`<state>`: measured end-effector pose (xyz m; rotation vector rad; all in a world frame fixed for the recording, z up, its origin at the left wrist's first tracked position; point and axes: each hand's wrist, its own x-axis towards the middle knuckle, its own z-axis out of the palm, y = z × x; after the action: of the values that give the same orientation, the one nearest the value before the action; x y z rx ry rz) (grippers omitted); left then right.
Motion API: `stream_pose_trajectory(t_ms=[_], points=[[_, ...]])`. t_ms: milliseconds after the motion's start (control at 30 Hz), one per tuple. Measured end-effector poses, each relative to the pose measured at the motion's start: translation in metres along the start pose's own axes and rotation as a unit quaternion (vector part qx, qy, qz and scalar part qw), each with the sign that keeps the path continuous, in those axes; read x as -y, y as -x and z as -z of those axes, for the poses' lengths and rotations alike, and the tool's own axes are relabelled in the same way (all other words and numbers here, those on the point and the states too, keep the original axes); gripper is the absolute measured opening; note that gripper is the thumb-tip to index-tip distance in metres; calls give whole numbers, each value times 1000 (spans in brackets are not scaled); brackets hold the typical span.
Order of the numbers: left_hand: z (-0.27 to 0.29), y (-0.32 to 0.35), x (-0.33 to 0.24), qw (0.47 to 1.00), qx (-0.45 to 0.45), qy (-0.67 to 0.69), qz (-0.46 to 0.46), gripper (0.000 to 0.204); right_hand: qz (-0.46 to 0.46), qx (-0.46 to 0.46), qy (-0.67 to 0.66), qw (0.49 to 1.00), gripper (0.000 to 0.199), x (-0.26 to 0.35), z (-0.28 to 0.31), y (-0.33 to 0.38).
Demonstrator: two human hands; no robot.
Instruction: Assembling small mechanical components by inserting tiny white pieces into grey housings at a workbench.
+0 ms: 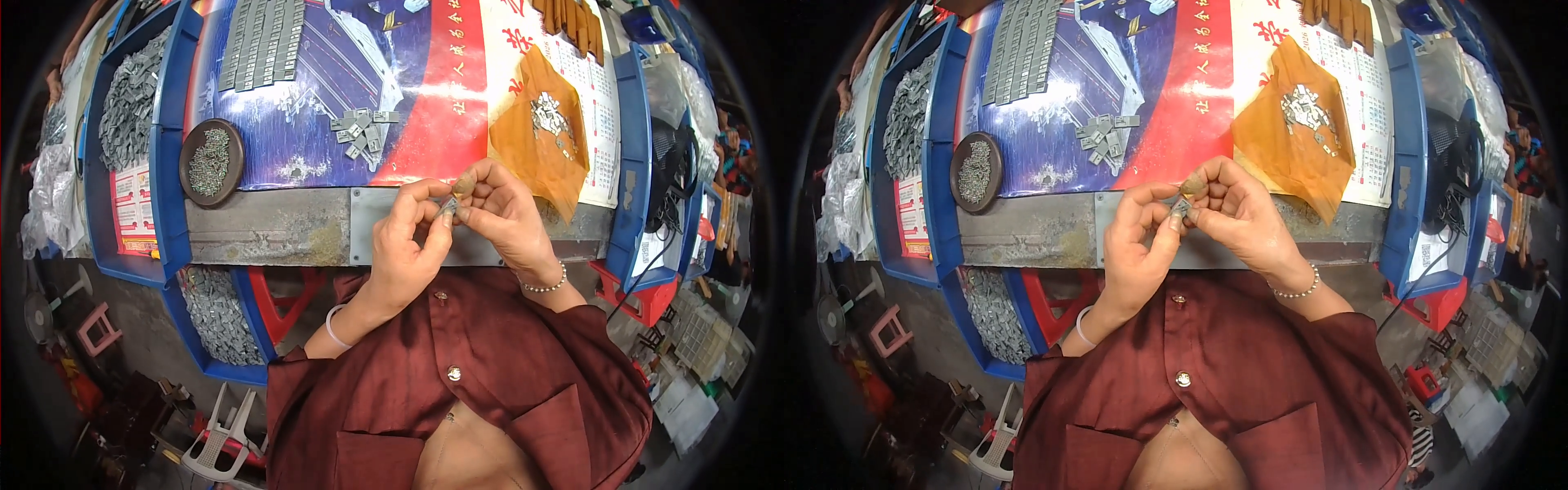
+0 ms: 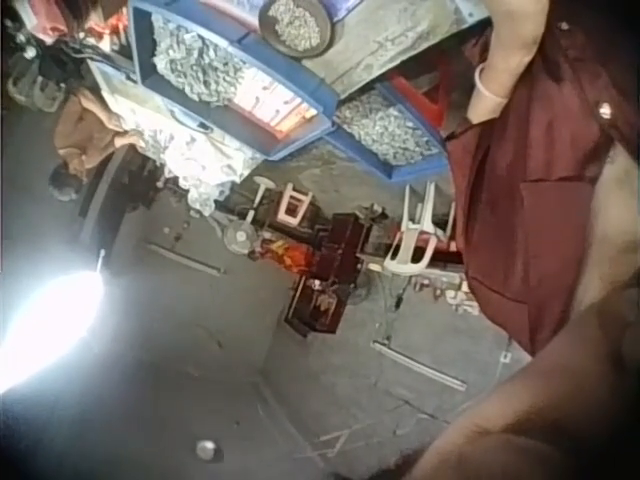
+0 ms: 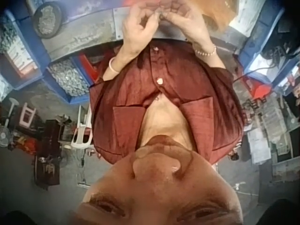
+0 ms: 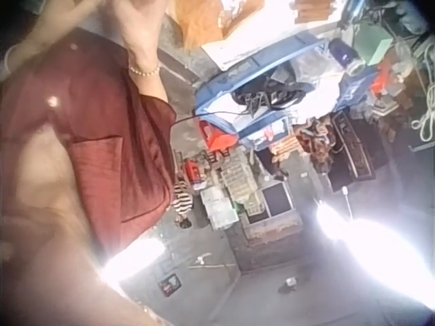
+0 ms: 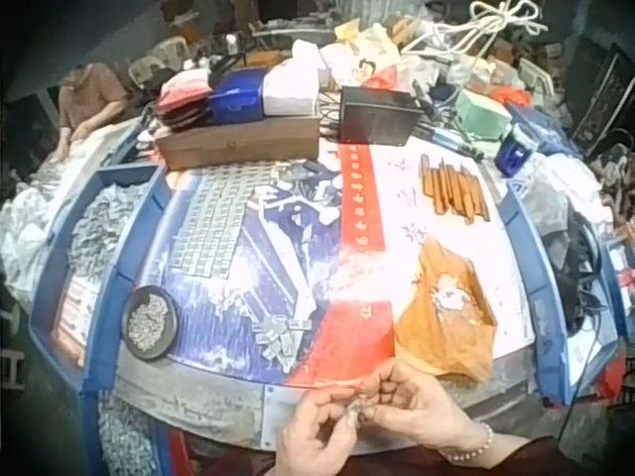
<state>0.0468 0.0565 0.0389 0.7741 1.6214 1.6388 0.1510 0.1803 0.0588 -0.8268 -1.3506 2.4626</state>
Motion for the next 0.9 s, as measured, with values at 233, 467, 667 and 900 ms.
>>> stream_pose_trajectory(t_ms=[233, 467, 667, 900], points=[[-2, -1, 0, 1000, -6, -9, 3, 29, 20, -15, 17, 1000, 24, -3, -4, 1], [-2, 0, -3, 999, 8, -20, 39, 28, 17, -31, 18, 999, 25, -10, -6, 0], [-1, 0, -2, 999, -4, -16, 37, 28, 25, -32, 11, 999, 24, -12, -7, -2], [-2, 1, 1, 999, -16, -35, 26, 29, 37, -28, 13, 999, 22, -12, -10, -2]])
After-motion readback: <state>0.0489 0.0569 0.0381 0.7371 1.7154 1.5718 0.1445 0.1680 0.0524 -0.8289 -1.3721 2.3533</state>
